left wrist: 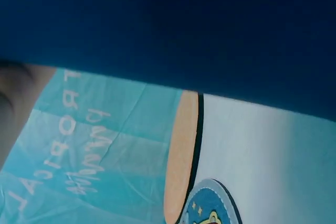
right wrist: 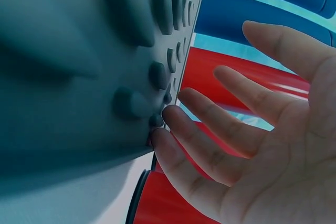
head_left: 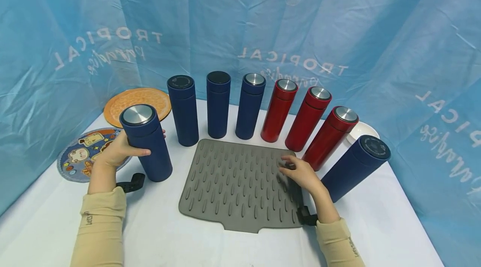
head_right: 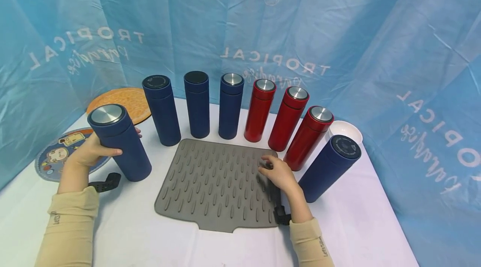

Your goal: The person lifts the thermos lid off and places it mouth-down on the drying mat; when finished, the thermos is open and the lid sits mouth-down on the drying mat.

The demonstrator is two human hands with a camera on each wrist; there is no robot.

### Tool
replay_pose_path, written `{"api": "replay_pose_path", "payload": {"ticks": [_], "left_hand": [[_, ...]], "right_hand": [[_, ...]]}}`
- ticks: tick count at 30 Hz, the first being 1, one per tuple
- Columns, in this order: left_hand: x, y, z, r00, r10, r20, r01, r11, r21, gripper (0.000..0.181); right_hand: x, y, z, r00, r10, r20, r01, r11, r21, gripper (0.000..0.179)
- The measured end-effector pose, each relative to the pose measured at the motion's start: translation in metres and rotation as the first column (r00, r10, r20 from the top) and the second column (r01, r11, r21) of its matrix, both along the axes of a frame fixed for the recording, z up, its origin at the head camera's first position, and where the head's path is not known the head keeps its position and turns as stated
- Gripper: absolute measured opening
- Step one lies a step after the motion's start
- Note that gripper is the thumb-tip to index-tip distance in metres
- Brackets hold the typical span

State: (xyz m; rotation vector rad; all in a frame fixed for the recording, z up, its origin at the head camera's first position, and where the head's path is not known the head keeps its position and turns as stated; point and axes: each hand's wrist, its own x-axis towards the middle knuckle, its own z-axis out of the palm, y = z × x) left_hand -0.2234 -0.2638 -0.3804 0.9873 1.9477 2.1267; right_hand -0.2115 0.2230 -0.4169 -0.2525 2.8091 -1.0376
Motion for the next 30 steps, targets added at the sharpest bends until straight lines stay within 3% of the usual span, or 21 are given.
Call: {"api": "replay_pose_path", "payload": {"ticks": [3, 5, 8, 12, 17, 22, 26, 30], "left_hand": [[0.002, 0.009, 0.006, 0.994, 0.107, -0.029, -0.108, 0.994, -0.011, 0.08], [0.005, 0.016, 0.011, 0.98, 0.193, -0.055, -0.196, 0.979, -0.047, 0.083], [0.008, 0.031, 0.02, 0.948, 0.306, -0.093, -0.316, 0.939, -0.132, 0.086], [0.008, 0.056, 0.03, 0.912, 0.379, -0.16, -0.407, 0.884, -0.231, 0.092], [0.004, 0.086, 0.036, 0.881, 0.396, -0.259, -0.463, 0.834, -0.301, 0.087], [0.003, 0.106, 0.033, 0.879, 0.354, -0.32, -0.457, 0.816, -0.353, 0.083], [0.002, 0.122, 0.033, 0.865, 0.341, -0.368, -0.479, 0.778, -0.406, 0.083], [0.002, 0.138, 0.036, 0.836, 0.331, -0.439, -0.519, 0.736, -0.434, 0.082]], "right_hand": [[0.0, -0.001, 0.001, 1.0, -0.001, 0.004, 0.001, 1.0, -0.006, 0.046], [0.0, -0.002, 0.001, 1.0, -0.01, 0.006, 0.01, 1.0, -0.01, 0.046], [0.0, -0.003, 0.003, 1.0, -0.005, -0.006, 0.004, 1.0, -0.015, 0.046], [0.001, -0.005, 0.006, 1.0, 0.003, -0.018, -0.004, 0.999, -0.035, 0.046], [0.002, -0.009, 0.016, 0.998, 0.004, -0.068, -0.007, 0.999, -0.034, 0.047], [0.004, -0.017, 0.035, 0.991, 0.011, -0.13, -0.022, 0.996, -0.085, 0.046], [0.006, -0.028, 0.053, 0.98, 0.008, -0.197, -0.041, 0.986, -0.161, 0.042], [0.01, -0.04, 0.069, 0.968, -0.019, -0.249, -0.045, 0.968, -0.247, 0.038]]}}
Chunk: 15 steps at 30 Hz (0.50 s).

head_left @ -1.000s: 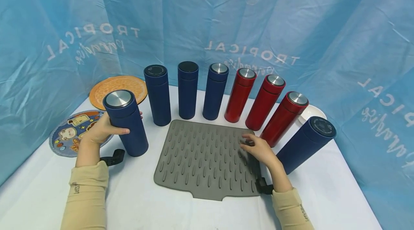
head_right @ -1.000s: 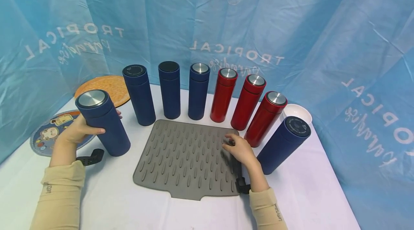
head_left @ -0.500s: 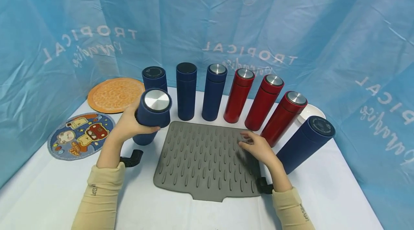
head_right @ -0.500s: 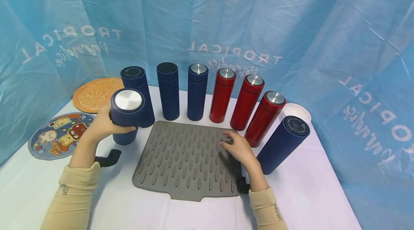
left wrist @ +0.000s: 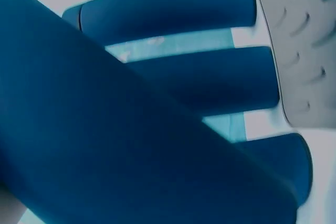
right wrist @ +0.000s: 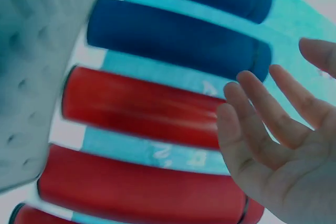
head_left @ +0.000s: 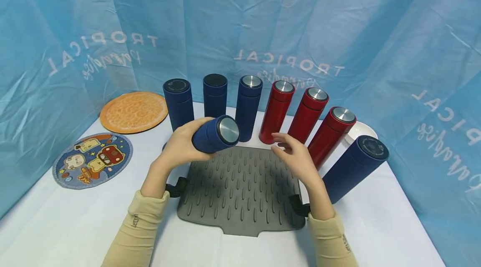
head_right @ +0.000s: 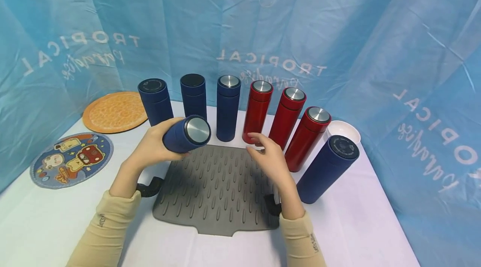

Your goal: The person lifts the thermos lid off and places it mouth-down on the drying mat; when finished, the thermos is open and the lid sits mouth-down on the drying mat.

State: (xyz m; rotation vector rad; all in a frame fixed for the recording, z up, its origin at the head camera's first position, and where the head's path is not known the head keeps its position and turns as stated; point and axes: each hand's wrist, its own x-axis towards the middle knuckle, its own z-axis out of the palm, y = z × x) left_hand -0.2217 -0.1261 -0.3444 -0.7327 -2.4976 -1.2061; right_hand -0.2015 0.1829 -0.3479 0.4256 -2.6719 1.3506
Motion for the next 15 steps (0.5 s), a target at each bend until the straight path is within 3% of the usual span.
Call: {"api": "replay_pose_path", "payload": {"ticks": [4, 9, 11, 15], "left_hand": [[0.0, 0.013, 0.001, 0.987, 0.019, -0.157, -0.041, 0.99, -0.137, 0.082], [0.002, 0.025, -0.004, 0.922, 0.03, -0.386, -0.162, 0.935, -0.315, 0.081], [0.002, 0.029, -0.007, 0.899, 0.032, -0.438, -0.208, 0.909, -0.36, 0.082], [0.004, 0.036, -0.012, 0.876, 0.016, -0.481, -0.25, 0.869, -0.427, 0.083]], "right_hand": [[0.004, -0.01, 0.008, 1.0, -0.013, -0.025, 0.011, 0.998, -0.056, 0.037], [0.007, -0.022, 0.011, 0.998, -0.034, -0.046, 0.03, 0.997, -0.073, 0.038], [0.008, -0.026, 0.011, 0.999, -0.034, -0.024, 0.032, 0.997, -0.068, 0.039], [0.01, -0.037, 0.006, 0.998, 0.0, 0.057, 0.001, 1.0, -0.016, 0.044]]}}
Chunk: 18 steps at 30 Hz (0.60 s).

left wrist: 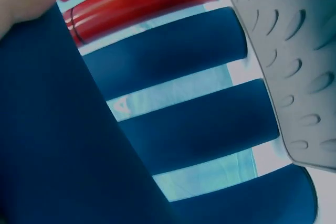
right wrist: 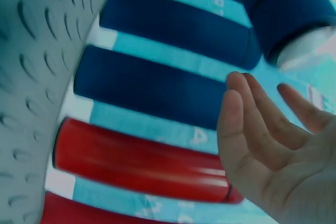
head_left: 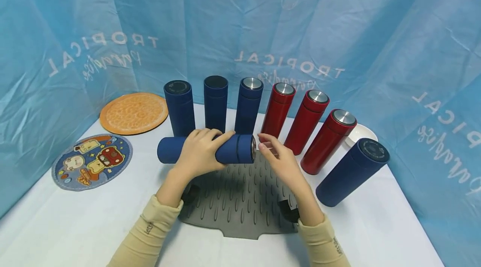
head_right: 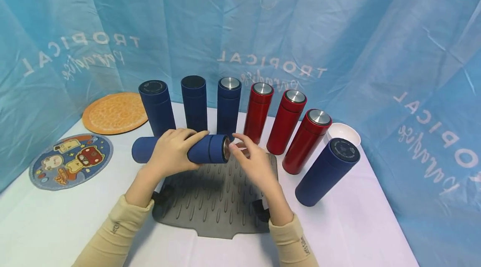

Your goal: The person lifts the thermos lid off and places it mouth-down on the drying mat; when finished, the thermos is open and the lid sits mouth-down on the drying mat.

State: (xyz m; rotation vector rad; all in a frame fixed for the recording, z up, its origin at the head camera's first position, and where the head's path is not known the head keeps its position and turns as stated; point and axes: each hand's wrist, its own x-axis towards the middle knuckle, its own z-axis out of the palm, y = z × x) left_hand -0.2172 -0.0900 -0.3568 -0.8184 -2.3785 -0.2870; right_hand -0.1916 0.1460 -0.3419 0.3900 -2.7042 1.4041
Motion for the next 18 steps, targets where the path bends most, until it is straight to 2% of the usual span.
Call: {"api": "replay_pose_path", "payload": {"ticks": [3, 9, 14, 18], "left_hand": [[0.001, 0.006, -0.002, 1.0, 0.004, -0.008, -0.004, 0.999, -0.048, 0.084], [0.003, 0.013, -0.004, 0.999, 0.028, -0.042, -0.033, 0.993, -0.117, 0.083], [0.006, 0.017, -0.005, 0.994, 0.027, -0.107, -0.041, 0.991, -0.131, 0.081], [0.008, 0.019, -0.006, 0.994, 0.022, -0.108, -0.036, 0.991, -0.128, 0.082]], "right_hand": [[-0.001, -0.007, -0.006, 0.999, 0.021, 0.047, -0.023, 0.999, 0.042, 0.048], [-0.005, -0.018, -0.019, 0.996, 0.003, 0.09, -0.008, 0.998, 0.055, 0.052], [-0.005, -0.027, -0.028, 0.997, -0.026, 0.067, 0.024, 0.999, 0.036, 0.051], [-0.003, -0.033, -0.032, 0.997, -0.073, -0.005, 0.073, 0.997, -0.022, 0.049]]}}
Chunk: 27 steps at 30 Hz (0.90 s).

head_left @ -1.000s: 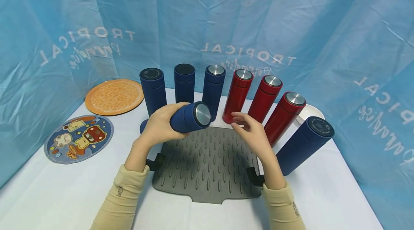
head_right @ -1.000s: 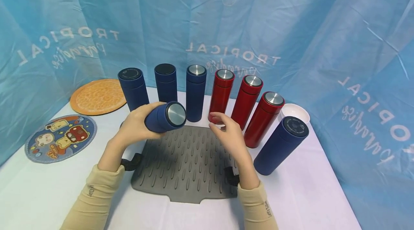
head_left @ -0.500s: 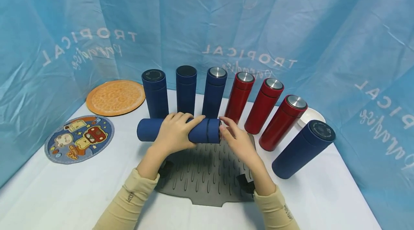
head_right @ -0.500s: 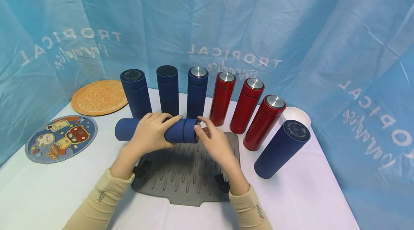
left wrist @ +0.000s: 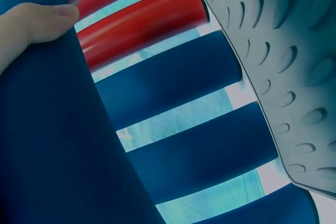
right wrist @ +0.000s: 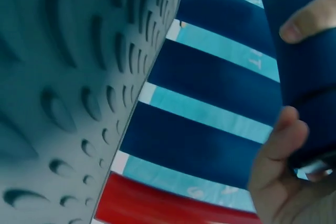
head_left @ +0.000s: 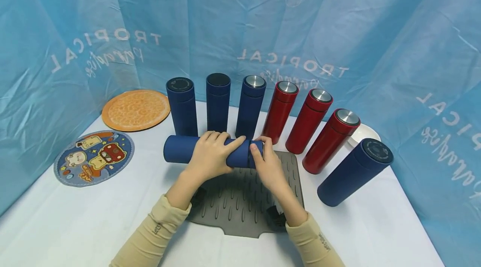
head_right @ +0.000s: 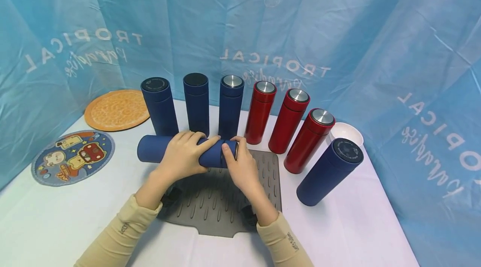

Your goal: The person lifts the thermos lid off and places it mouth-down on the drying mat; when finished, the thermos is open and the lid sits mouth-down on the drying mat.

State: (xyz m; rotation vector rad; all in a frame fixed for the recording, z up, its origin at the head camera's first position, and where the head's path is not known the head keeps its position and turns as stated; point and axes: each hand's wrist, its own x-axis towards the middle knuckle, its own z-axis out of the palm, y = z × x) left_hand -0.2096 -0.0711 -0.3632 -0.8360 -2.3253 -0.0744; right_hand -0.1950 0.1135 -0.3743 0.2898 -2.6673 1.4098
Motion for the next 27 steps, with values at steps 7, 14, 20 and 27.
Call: {"api": "replay_pose_path", "payload": {"ticks": [7, 14, 20, 27], "left_hand": [[0.002, 0.0, 0.003, 0.997, 0.0, 0.073, 0.001, 1.0, -0.014, 0.082], [0.002, -0.003, 0.002, 0.992, -0.014, 0.126, 0.015, 1.0, -0.008, 0.081], [0.0, -0.004, 0.001, 0.995, -0.04, 0.087, 0.039, 0.999, 0.01, 0.08], [0.0, -0.005, 0.001, 0.994, -0.041, 0.102, 0.041, 0.999, 0.008, 0.08]], "right_hand": [[0.001, -0.004, -0.005, 0.989, -0.033, -0.144, 0.027, 0.999, -0.045, 0.036], [-0.002, -0.002, -0.011, 0.974, -0.004, -0.226, 0.018, 0.998, 0.059, 0.035], [-0.006, 0.002, -0.017, 0.94, 0.046, -0.337, -0.02, 0.997, 0.079, 0.036], [-0.008, 0.005, -0.022, 0.894, 0.087, -0.44, -0.054, 0.995, 0.087, 0.037]]}}
